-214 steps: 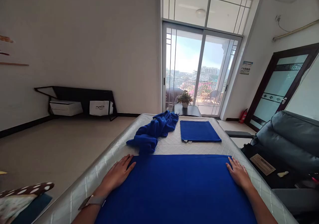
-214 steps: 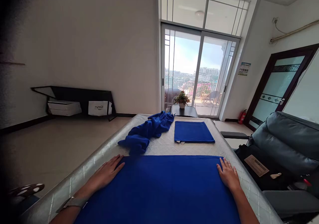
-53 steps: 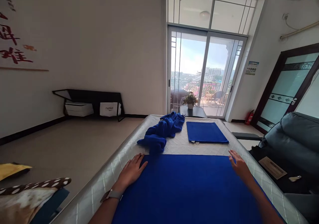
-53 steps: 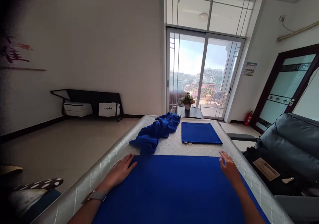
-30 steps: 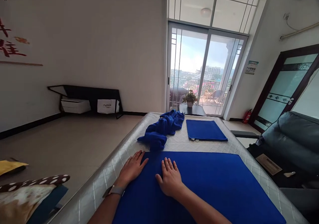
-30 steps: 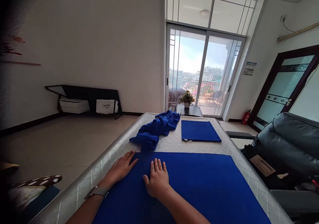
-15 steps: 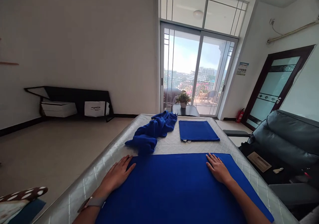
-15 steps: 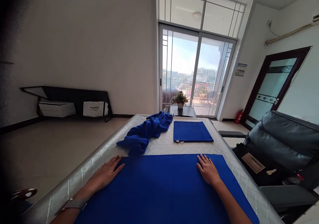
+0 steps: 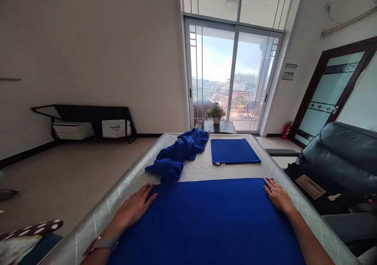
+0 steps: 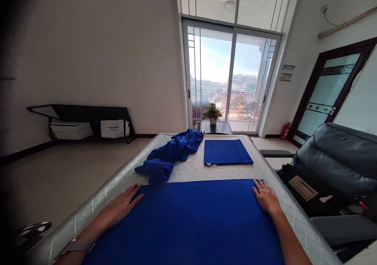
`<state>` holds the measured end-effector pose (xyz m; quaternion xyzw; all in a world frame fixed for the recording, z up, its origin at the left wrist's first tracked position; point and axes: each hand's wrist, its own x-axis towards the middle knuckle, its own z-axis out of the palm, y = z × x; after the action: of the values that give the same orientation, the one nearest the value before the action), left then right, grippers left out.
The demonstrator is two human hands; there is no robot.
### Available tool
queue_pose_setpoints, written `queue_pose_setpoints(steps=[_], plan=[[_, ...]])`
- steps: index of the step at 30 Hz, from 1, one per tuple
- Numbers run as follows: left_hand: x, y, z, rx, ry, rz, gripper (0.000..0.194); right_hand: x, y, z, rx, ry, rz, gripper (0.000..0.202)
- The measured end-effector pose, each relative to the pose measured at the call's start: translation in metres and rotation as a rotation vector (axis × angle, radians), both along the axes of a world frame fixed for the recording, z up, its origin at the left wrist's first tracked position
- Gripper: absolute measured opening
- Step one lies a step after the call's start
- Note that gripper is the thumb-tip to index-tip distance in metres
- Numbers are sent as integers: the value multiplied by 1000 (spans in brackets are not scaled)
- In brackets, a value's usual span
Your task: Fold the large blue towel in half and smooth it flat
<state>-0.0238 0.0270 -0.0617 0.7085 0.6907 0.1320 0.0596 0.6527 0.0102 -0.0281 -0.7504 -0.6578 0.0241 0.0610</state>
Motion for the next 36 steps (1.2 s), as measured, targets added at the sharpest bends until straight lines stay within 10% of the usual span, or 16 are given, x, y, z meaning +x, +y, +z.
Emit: queue_pose_setpoints(steps=[8,18,24,29,36], plan=[[9,-6,14,-43,22,-17,77,-55,-19,19,104,-59,17,63],[14,-9,13,-1,24,-16,68,-300,-49,44,6,219,635,65],[18,-12,15,-28,48,-5,72,-403,-32,37,-22,298,712,72],[17,-8,11,-15,60,-11,69,-405,-21,34,-48,302,674,74],[17,-11,12,-34,44,1,68,-315,-18,38,-82,189,555,74]])
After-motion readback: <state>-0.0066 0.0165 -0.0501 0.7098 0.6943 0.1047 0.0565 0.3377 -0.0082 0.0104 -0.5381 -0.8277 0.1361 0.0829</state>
